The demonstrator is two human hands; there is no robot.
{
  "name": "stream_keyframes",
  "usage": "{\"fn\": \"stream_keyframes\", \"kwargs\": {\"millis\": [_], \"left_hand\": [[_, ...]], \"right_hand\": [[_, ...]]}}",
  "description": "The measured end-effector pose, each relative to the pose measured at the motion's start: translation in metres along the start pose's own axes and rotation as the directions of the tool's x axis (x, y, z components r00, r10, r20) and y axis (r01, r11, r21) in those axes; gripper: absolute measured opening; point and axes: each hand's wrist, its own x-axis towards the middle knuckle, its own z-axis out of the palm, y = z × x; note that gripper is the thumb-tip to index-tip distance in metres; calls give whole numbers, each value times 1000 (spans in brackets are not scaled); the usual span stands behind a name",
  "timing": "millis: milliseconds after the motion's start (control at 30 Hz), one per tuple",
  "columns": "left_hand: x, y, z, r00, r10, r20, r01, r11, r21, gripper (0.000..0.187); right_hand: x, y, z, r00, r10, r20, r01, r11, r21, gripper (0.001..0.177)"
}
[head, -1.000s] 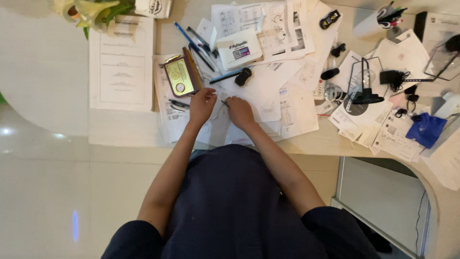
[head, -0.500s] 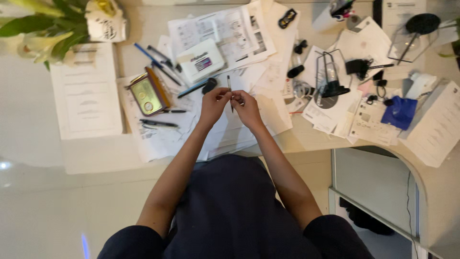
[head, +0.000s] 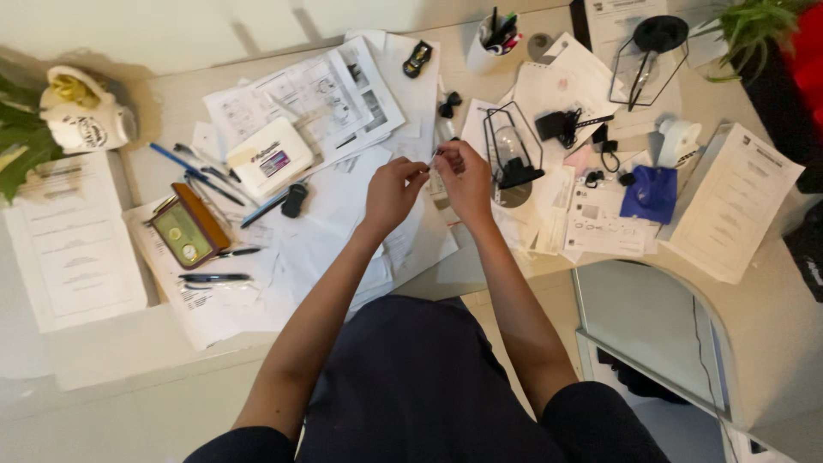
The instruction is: The person picks up several pens and markers from a cluttered desk one at a time and places them into a small cup.
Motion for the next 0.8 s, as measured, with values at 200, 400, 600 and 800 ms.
{"fn": "stream_keyframes", "kwargs": {"millis": [200, 400, 600, 800], "left_hand": [[37, 22, 41, 997, 17, -74, -23, 997, -79, 20], [50, 29, 54, 986, -65, -155, 54, 996, -72, 40], [45, 18, 50, 972, -169, -161, 150, 980, -127, 36], [41, 12, 42, 961, -195, -194, 186, 980, -67, 34]], "right_hand": [[37, 18, -38, 999, -36, -41, 35, 999, -20, 17], [113, 25, -91, 939, -256, -231, 200, 951, -237, 18], [189, 37, -114, 881, -349, -319, 303, 935, -183, 11], [219, 77, -85, 906, -339, -254, 281, 930, -238, 10]]}}
